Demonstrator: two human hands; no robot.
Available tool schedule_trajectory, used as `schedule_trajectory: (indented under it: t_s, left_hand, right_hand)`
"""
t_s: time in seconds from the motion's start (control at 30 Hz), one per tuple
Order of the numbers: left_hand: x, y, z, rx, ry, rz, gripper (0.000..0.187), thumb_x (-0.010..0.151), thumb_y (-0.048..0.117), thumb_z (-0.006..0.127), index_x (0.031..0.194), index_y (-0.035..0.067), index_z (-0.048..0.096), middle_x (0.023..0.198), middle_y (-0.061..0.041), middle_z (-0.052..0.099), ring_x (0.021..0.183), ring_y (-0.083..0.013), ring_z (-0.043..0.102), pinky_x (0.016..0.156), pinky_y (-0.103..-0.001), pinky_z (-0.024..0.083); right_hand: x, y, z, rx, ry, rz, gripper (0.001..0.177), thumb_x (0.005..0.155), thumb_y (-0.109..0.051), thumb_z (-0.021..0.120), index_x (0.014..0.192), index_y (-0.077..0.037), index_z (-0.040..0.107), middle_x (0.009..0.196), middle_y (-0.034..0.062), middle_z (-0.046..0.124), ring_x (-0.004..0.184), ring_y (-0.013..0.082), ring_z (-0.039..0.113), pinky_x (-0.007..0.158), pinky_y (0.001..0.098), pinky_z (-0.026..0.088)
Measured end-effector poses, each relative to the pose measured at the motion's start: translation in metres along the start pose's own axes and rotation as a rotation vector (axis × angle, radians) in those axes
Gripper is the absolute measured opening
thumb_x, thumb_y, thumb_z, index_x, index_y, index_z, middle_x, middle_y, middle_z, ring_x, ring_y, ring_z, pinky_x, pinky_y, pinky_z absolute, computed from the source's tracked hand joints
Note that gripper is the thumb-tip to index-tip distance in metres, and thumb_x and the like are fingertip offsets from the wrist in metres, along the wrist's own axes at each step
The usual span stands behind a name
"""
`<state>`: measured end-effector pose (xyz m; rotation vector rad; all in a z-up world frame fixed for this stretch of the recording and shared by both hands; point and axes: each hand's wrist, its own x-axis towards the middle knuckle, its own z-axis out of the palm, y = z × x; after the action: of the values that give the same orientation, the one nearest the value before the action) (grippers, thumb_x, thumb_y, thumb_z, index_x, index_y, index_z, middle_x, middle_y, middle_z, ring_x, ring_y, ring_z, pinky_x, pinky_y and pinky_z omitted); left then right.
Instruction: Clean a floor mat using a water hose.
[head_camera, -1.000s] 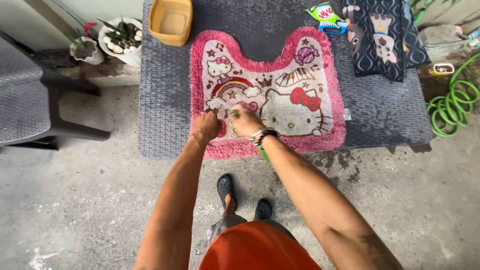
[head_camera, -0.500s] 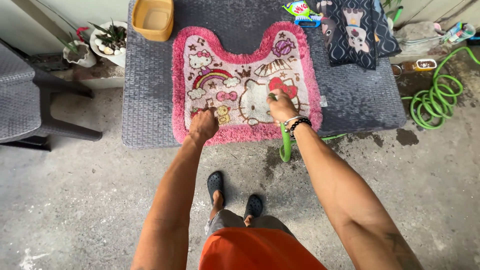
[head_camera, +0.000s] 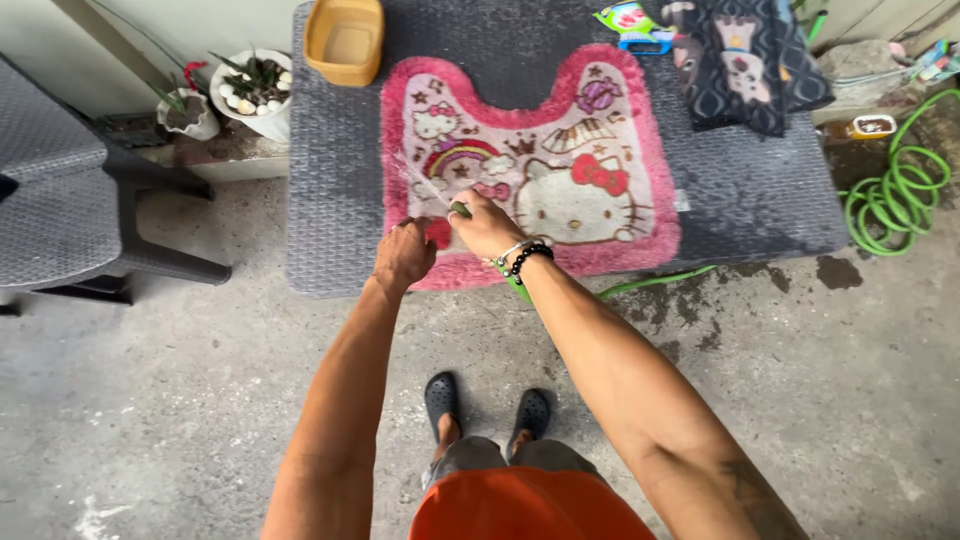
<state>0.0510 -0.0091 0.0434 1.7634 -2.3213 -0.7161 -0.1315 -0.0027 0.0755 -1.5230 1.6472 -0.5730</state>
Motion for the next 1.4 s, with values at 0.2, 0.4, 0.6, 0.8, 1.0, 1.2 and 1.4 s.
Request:
schedule_trajectory:
  t_s: [0.2, 0.4, 0.6, 0.8, 1.0, 1.2, 1.4]
  left_hand:
    - [0.018, -0.074, 0.01, -0.055, 0.15, 0.134, 0.039, 0.088, 0.022, 0.069, 0.125, 0.01, 0.067, 0.11, -0.022, 0.072, 0.101, -0.0418, 0.069, 0.089, -0.052, 0.055]
    - [0.019, -0.091, -0.017, -0.063, 0.028, 0.133, 0.039, 0.09, 0.017, 0.066, 0.128, 0.011, 0.066, 0.115, -0.021, 0.071, 0.098, -0.0402, 0.071, 0.09, -0.05, 0.056]
    - [0.033, -0.099, -0.018, -0.018, -0.067, 0.123, 0.034, 0.095, 0.014, 0.06, 0.128, 0.01, 0.065, 0.11, -0.02, 0.07, 0.089, -0.0341, 0.073, 0.085, -0.047, 0.059]
    - [0.041, -0.109, 0.016, 0.041, -0.318, 0.013, 0.03, 0.105, 0.008, 0.044, 0.132, 0.005, 0.057, 0.1, -0.021, 0.073, 0.08, -0.032, 0.076, 0.07, -0.044, 0.066]
    - [0.028, -0.091, 0.042, -0.155, -0.031, 0.249, 0.041, 0.084, 0.013, 0.067, 0.124, 0.011, 0.062, 0.107, -0.023, 0.071, 0.091, -0.0428, 0.07, 0.08, -0.052, 0.056]
    - [0.017, -0.076, 0.064, -0.151, -0.136, 0.115, 0.019, 0.088, 0.018, 0.068, 0.104, 0.01, 0.075, 0.097, -0.024, 0.074, 0.092, -0.0419, 0.071, 0.082, -0.054, 0.055]
    - [-0.002, -0.069, 0.089, -0.33, 0.129, 0.096, 0.04, 0.103, 0.03, 0.06, 0.078, 0.002, 0.072, 0.074, -0.028, 0.067, 0.07, -0.0497, 0.066, 0.069, -0.058, 0.053]
  right_hand:
    - [0.027, -0.018, 0.033, -0.087, 0.055, 0.117, 0.027, 0.1, -0.03, 0.058, 0.121, -0.013, 0.059, 0.095, 0.0056, 0.069, 0.074, 0.0182, 0.067, 0.062, 0.0351, 0.053]
    - [0.031, -0.059, 0.034, -0.128, -0.016, 0.236, 0.024, 0.104, -0.03, 0.055, 0.124, -0.017, 0.059, 0.084, -0.0023, 0.061, 0.06, 0.0079, 0.057, 0.05, 0.0261, 0.045]
    - [0.024, -0.095, 0.036, -0.046, -0.025, 0.384, 0.026, 0.106, -0.03, 0.049, 0.128, -0.018, 0.056, 0.072, 0.0002, 0.053, 0.047, 0.0105, 0.044, 0.039, 0.0232, 0.034]
    - [0.01, -0.035, 0.074, -0.095, -0.125, 0.363, 0.021, 0.104, -0.025, 0.054, 0.121, -0.015, 0.061, 0.073, -0.0009, 0.057, 0.047, 0.0113, 0.052, 0.039, 0.0285, 0.04]
    - [-0.016, -0.047, 0.083, 0.055, -0.261, 0.421, 0.026, 0.102, -0.028, 0.054, 0.127, -0.018, 0.056, 0.066, 0.0034, 0.052, 0.044, 0.0144, 0.046, 0.04, 0.0336, 0.034]
    - [-0.005, 0.035, 0.111, -0.13, -0.176, 0.254, 0.025, 0.104, -0.029, 0.055, 0.127, -0.017, 0.056, 0.075, -0.0051, 0.058, 0.049, 0.0079, 0.05, 0.041, 0.0282, 0.04]
    - [-0.072, -0.006, 0.05, 0.05, -0.195, 0.536, 0.024, 0.104, -0.026, 0.049, 0.126, -0.017, 0.056, 0.07, 0.001, 0.051, 0.047, 0.0127, 0.042, 0.039, 0.029, 0.033]
